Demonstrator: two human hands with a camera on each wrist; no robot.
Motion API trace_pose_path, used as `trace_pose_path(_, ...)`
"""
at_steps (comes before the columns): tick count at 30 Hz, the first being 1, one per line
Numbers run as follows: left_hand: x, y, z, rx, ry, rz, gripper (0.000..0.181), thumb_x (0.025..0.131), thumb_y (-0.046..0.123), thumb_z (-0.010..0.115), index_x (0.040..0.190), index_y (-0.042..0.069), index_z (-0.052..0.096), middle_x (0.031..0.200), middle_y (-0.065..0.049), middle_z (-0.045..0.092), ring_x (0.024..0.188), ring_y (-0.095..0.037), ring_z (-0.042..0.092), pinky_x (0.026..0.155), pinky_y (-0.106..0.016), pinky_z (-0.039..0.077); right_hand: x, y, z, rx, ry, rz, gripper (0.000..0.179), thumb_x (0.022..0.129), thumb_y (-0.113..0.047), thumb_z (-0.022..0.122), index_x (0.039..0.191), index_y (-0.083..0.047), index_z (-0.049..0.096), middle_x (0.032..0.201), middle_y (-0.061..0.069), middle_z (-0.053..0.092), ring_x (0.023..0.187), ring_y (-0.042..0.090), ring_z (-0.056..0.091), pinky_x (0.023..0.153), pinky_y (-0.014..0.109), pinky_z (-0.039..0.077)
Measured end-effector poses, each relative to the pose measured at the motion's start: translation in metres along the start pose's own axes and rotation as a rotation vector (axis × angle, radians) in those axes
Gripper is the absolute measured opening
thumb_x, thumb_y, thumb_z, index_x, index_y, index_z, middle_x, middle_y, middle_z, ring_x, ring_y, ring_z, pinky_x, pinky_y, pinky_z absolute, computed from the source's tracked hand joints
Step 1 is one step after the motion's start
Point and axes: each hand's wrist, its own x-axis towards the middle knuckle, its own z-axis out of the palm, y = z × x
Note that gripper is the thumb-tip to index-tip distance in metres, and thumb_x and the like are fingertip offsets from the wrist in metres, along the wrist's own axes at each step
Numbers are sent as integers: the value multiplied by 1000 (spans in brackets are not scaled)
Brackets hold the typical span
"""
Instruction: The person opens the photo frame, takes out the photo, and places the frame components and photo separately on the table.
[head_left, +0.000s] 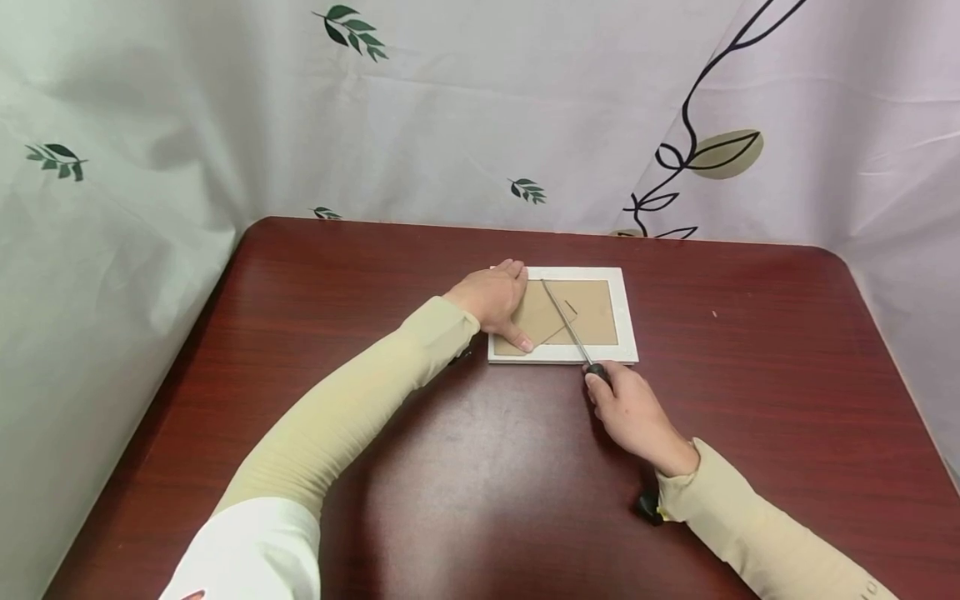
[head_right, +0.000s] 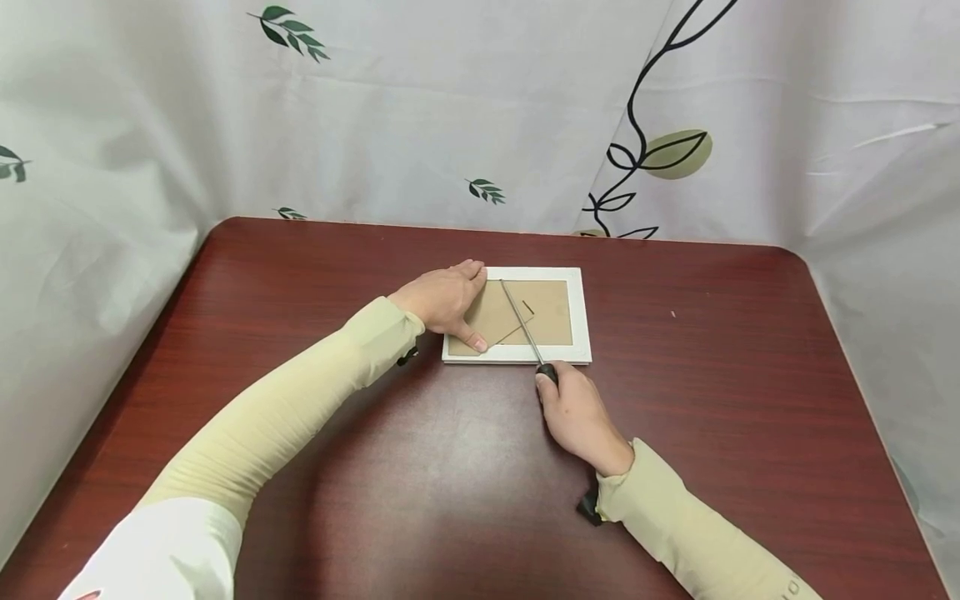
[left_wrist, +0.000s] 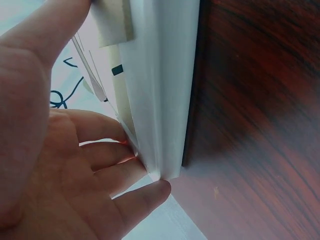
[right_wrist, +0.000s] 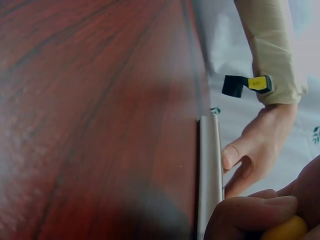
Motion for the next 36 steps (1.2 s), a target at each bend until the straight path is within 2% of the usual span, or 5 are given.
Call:
trace_pose_path(5, 1, 0, 0, 11, 4, 7, 128, 77, 73, 70, 156, -10, 13, 165, -24, 13, 153, -34, 11, 124, -35, 10, 0, -2, -2, 81, -34, 33, 22, 105, -11, 45, 87, 0, 53, 63, 1, 46, 50, 13, 46, 45, 25, 40)
trace_pose_path(10, 1, 1, 0, 15, 1, 9, 128, 77, 73, 69, 156, -10, 13, 165, -24, 12, 153, -33, 11, 124, -35, 10, 1, -1, -2, 119, -55, 71, 22, 106, -10, 44, 89, 2, 53, 63, 1, 45, 50, 13, 44, 44, 25, 40)
trace_pose_path(20, 0, 1, 0, 1, -4, 3, 129, 76, 73, 70, 156, -9, 12, 165, -23, 11, 154, -33, 10, 124, -35, 9, 3, -2, -8, 285, -128, 143, 22, 106, -9, 39, 96, 8, 50, 63, 1, 40, 45, 9, 34, 41, 20, 32)
trace_pose_path(28, 1, 2, -2, 5, -10, -12, 129, 76, 72, 71, 156, -11, 12, 165, -24, 13, 153, -34, 12, 124, -36, 11, 2, -2, -8, 184, -110, 91, 24, 106, -8, 41, 87, 5, 50, 63, 1, 42, 47, 11, 38, 42, 23, 36)
trace_pose_path(36, 1, 4, -4, 5, -20, -17, 128, 77, 72, 71, 156, -10, 12, 165, -24, 13, 153, -34, 12, 124, -38, 12, 0, -2, -9, 117, -69, 58, 24, 106, -10, 43, 86, 1, 50, 61, 1, 43, 48, 13, 42, 44, 25, 39)
